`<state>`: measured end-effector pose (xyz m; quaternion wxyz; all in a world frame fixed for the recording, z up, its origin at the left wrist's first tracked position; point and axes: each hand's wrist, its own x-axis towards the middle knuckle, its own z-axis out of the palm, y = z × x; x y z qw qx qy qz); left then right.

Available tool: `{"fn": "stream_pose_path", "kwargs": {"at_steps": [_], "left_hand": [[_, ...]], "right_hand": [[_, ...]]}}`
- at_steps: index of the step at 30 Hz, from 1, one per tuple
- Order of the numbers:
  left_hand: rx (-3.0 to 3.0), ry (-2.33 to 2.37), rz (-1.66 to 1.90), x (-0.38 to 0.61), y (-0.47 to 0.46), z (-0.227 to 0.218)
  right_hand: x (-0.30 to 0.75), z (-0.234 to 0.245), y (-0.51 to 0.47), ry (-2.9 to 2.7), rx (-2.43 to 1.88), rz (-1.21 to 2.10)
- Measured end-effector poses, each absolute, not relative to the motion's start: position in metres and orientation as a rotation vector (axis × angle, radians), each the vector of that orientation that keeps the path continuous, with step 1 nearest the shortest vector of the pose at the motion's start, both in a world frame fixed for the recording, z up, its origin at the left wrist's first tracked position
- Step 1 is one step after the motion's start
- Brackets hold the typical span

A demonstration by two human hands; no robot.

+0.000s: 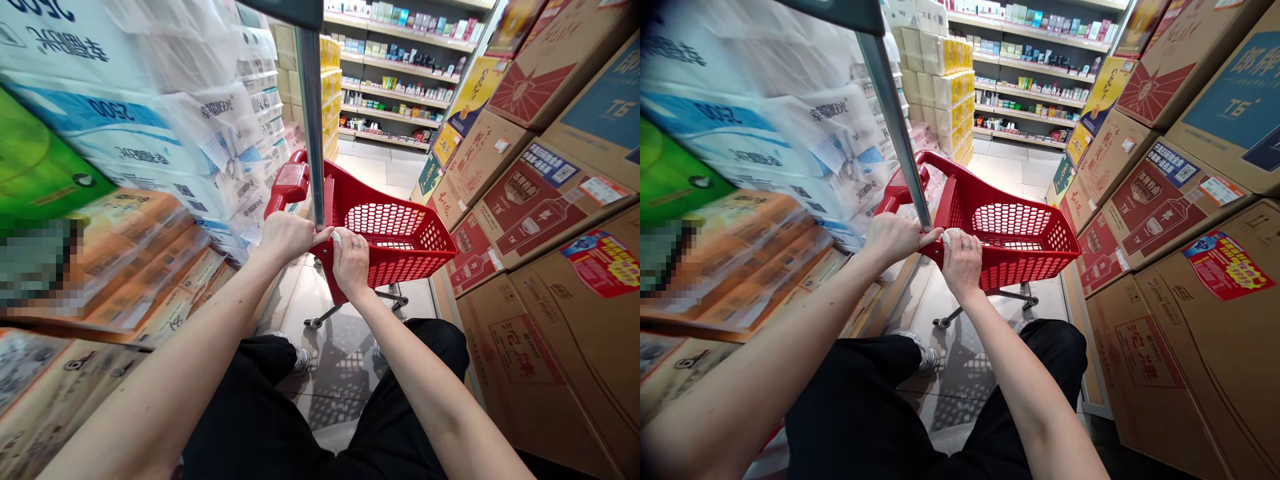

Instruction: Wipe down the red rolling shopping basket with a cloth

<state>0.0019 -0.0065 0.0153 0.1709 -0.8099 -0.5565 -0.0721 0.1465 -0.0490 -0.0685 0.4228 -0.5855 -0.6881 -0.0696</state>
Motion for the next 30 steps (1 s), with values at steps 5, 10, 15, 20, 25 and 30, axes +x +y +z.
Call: {"fn": "stream_pose_path", "kwargs": {"at_steps": [5, 10, 15, 20, 25, 30], "left_hand": [[-2.310, -1.598, -0.240, 0.005, -0.006, 0.015], [-2.232, -1.671, -0.212, 0.008, -0.006, 0.013], [-2.200, -1.720, -0.206, 0.010, -0.008, 0.013], [-2.243, -1.750, -0.200, 0.010, -0.009, 0.016], [-2.301, -1.693, -0.195, 0.013, -0.011, 0.020], [-2.275, -1.658, -0.154, 0.018, -0.012, 0.021]], "right_hand": [[0.150, -0.066, -0.046, -1.783, -1.492, -0.181], [0.154, -0.066, -0.048, -1.833, -1.529, -0.175], [0.156, -0.069, -0.052, -1.839, -1.510, -0.183], [0.167, -0.063, -0.046, -1.881, -1.501, -0.151], [0.189, -0.051, -0.030, -1.827, -1.693, -0.004], [0.181, -0.046, -0.035, -1.799, -1.736, -0.056]]}}
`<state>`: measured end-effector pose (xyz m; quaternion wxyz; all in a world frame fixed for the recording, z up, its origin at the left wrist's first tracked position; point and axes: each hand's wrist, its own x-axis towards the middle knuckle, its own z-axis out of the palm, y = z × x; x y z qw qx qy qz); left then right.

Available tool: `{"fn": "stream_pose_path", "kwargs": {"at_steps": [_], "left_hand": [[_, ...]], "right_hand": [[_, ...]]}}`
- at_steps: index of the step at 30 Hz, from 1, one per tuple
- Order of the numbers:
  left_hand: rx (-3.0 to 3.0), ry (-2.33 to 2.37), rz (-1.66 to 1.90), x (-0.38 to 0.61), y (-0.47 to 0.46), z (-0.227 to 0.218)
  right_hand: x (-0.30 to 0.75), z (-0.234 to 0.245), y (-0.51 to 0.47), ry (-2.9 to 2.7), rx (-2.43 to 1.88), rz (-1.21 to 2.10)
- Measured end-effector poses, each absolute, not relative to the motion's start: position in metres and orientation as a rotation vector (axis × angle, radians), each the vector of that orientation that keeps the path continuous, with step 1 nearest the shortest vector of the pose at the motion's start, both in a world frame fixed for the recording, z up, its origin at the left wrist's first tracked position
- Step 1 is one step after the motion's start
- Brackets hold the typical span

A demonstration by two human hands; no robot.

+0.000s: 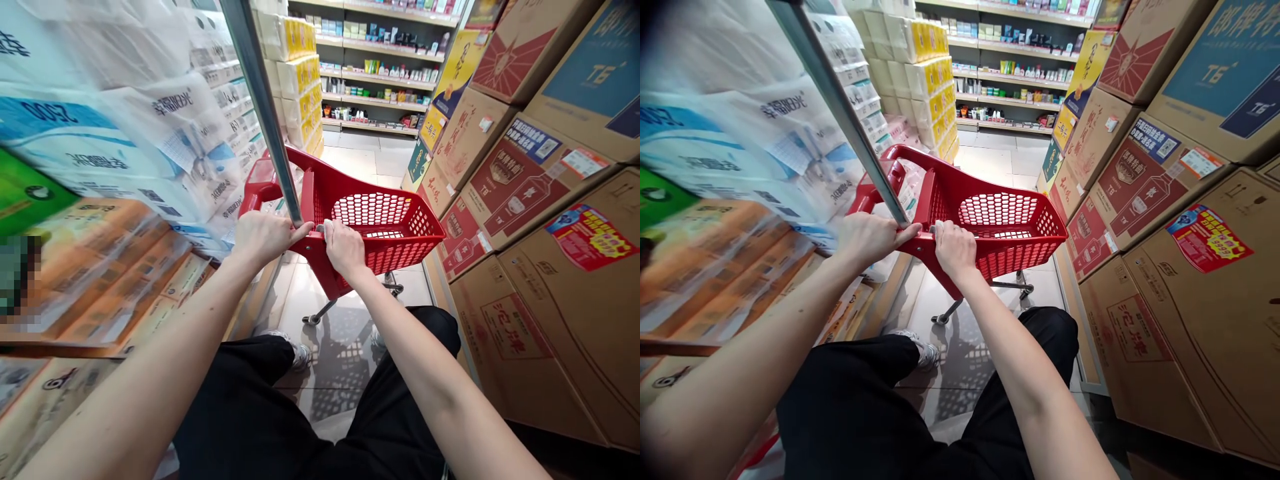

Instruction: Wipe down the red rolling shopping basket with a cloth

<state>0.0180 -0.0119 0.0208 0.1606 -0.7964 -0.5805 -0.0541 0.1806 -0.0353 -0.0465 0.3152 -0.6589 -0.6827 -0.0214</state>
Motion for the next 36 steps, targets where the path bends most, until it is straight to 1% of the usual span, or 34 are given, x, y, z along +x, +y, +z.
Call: {"fn": "stream_pose_path", "kwargs": {"at_steps": [4, 8, 13, 17, 20, 22, 27, 32, 36], "left_hand": [[-2.282, -1.632, -0.164, 0.018, -0.012, 0.020], [-2.282, -1.628, -0.153, 0.015, -0.012, 0.020], [-2.279, -1.633, -0.157, 0.014, -0.013, 0.021], [-2.293, -1.630, -0.154, 0.015, -0.013, 0.021], [-2.293, -1.648, -0.164, 0.017, -0.012, 0.020], [-2.298, -1.657, -0.173, 0.017, -0.011, 0.020], [-2.331, -1.610, -0.227, 0.016, -0.009, 0.018], [-2.318, -1.601, -0.202, 0.012, -0.010, 0.017], [-2.327, -1.601, -0.214, 0.012, -0.011, 0.018]], "right_hand": [[0.159, -0.049, -0.051, -1.809, -1.551, -0.155], [0.162, -0.053, -0.052, -1.866, -1.434, -0.127], [0.201, -0.065, -0.037, -1.863, -1.567, -0.056], [0.228, -0.075, -0.033, -1.806, -1.688, -0.103], [0.224, -0.074, -0.036, -1.756, -1.750, -0.128], [0.212, -0.070, -0.039, -1.735, -1.741, -0.144], [0.179, -0.068, -0.052, -1.751, -1.560, -0.200], [0.197, -0.089, -0.059, -1.821, -1.464, -0.248], [0.228, -0.110, -0.058, -1.760, -1.549, -0.301]]}}
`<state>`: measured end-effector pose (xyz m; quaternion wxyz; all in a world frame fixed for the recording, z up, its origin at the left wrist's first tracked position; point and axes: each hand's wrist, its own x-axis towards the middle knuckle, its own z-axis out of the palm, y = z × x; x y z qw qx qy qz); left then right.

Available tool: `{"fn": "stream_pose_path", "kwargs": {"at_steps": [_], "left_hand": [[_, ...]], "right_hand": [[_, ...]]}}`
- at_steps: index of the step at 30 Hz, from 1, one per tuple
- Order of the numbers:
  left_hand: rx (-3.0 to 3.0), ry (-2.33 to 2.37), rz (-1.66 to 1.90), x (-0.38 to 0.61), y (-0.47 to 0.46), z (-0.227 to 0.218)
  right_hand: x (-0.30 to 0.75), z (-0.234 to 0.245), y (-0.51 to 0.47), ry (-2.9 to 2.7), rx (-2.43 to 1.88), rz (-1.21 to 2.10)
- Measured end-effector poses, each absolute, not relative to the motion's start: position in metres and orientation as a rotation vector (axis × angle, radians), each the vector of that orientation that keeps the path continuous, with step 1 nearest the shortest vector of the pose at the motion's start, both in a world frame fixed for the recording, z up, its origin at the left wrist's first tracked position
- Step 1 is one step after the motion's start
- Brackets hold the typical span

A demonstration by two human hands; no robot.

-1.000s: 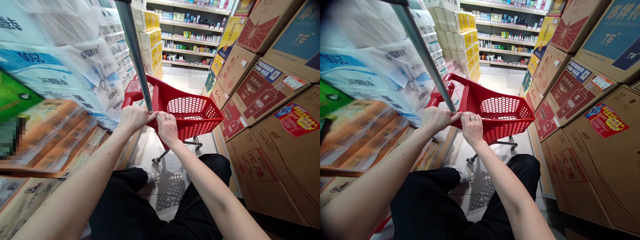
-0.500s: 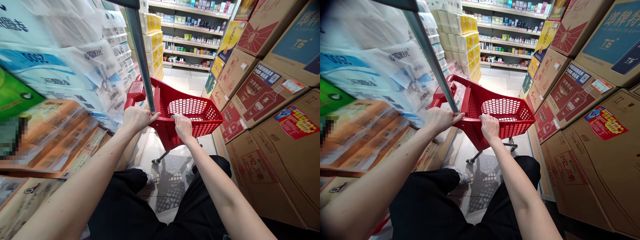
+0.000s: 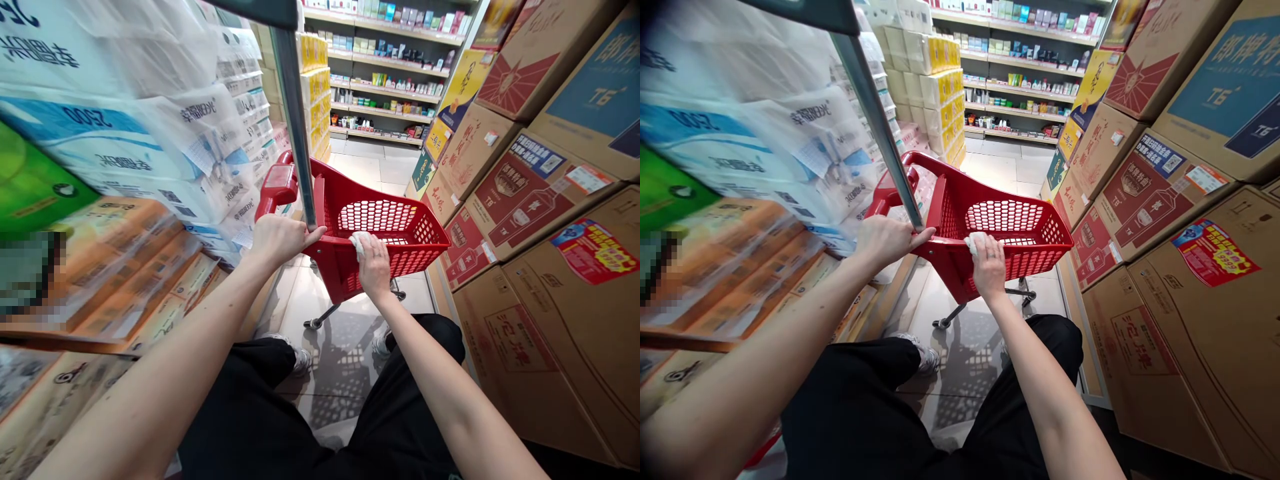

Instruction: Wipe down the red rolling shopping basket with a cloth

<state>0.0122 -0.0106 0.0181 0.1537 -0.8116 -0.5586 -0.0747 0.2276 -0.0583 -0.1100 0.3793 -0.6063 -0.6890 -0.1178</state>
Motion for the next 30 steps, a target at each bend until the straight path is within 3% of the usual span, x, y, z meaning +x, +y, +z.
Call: {"fn": "stream_pose_path", "kwargs": {"at_steps": [5, 16, 23, 30], "left_hand": [[-2.302, -1.625, -0.219, 0.018, -0.011, 0.019], [-2.352, -1.556, -0.288, 0.025, -0.015, 0.019], [-2.413, -1.546, -0.234, 0.020, -0.025, 0.024], [-2.788, -1.038, -0.284, 0.000, -0.019, 0.040]], "right_hand": [[0.222, -0.105, -0.054, -1.609, -1.625, -0.303], [0.160, -0.032, -0.031, -1.784, -1.698, -0.048], [0.172, -0.043, -0.030, -1.808, -1.584, -0.113], [0.173, -0.051, -0.030, -1.672, -1.560, -0.033]]}}
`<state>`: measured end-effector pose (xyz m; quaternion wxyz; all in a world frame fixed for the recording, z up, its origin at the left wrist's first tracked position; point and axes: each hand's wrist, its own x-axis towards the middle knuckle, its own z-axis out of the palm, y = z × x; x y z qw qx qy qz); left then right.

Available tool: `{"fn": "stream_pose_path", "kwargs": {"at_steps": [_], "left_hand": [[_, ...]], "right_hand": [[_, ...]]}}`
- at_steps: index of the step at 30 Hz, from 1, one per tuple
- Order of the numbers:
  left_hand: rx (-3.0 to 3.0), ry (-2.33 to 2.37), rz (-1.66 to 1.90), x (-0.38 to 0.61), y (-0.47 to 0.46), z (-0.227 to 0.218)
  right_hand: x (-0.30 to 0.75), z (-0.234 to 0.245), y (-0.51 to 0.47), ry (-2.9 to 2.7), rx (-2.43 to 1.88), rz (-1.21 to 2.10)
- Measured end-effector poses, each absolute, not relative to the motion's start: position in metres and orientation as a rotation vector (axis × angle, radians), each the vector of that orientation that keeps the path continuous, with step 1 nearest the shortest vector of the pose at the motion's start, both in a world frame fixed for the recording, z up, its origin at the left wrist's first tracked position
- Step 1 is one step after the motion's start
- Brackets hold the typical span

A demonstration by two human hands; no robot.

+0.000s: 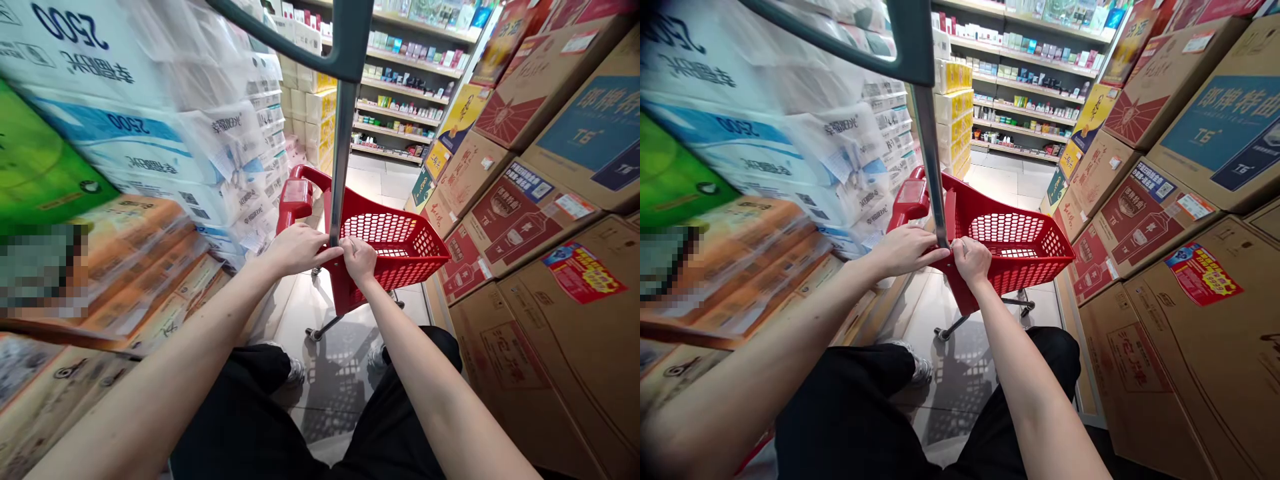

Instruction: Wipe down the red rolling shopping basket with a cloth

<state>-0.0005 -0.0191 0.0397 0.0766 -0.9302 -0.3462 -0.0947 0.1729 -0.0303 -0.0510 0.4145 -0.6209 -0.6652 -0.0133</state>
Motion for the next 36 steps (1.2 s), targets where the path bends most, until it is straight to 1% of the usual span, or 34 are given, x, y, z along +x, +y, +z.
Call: {"fn": "stream_pose_path", "kwargs": {"at_steps": [3, 8, 13, 20, 26, 31, 36], "left_hand": [[-2.918, -0.963, -0.342, -0.010, -0.006, 0.046], [-2.941, -0.952, -0.363, -0.019, 0.006, 0.045], [-3.014, -0.885, -0.400, -0.022, 0.010, 0.046], [-3.037, -0.942, -0.617, -0.013, 0.010, 0.040], [-2.920, -1.031, -0.748, 0.004, 0.004, 0.026], [-2.880, -1.113, -0.817, 0.006, 0.004, 0.024], [-2.869, -1.141, -0.822, 0.007, -0.001, 0.025]], "right_hand": [[0.176, -0.050, -0.027, -1.636, -1.574, 0.033], [0.184, -0.048, -0.026, -1.621, -1.525, 0.148], [0.197, -0.052, -0.026, -1.612, -1.437, 0.159], [0.220, -0.057, -0.020, -1.625, -1.371, 0.240], [0.224, -0.061, -0.034, -1.540, -1.373, 0.138], [0.196, -0.059, -0.059, -1.416, -1.307, 0.031], [0.173, -0.055, -0.070, -1.306, -1.271, 0.006]]}}
